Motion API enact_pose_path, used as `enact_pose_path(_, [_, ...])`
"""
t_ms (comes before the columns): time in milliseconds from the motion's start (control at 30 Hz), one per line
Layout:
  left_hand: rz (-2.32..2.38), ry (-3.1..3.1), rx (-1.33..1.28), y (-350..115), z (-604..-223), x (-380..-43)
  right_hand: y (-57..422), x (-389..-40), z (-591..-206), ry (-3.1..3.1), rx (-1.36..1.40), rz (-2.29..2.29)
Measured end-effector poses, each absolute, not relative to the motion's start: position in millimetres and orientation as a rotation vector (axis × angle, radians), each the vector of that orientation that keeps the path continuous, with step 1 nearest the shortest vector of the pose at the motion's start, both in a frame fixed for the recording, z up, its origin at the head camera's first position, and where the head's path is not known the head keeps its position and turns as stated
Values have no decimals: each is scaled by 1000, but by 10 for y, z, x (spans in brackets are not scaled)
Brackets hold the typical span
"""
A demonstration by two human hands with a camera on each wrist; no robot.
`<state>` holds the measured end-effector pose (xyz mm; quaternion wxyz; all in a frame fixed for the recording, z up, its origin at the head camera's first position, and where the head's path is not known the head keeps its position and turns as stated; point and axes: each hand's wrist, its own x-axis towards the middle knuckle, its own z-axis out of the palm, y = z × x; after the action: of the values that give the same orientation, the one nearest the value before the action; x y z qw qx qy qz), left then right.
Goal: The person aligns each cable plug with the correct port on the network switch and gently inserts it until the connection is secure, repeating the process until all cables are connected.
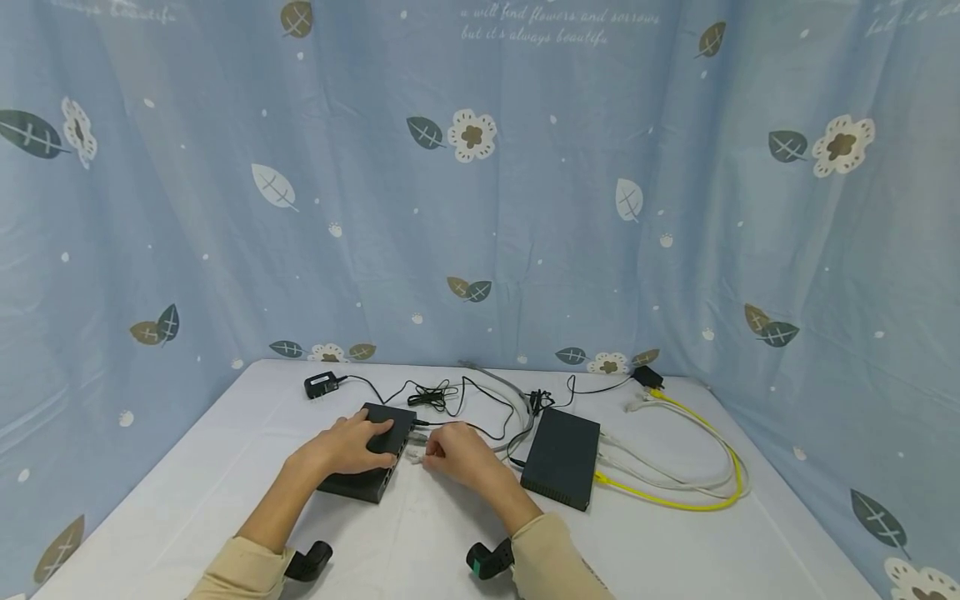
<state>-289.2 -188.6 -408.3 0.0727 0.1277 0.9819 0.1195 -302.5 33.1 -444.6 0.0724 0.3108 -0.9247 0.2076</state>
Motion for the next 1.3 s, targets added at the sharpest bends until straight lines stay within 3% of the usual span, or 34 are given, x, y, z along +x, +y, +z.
enact_pose_path(567, [351, 2952, 391, -1894, -4097, -2896, 341, -3009, -4441, -2688, 841, 794])
enact_pose_path(1300, [403, 2923, 483, -1970, -4097, -2929, 305, -2980, -4418, -2721, 968, 504])
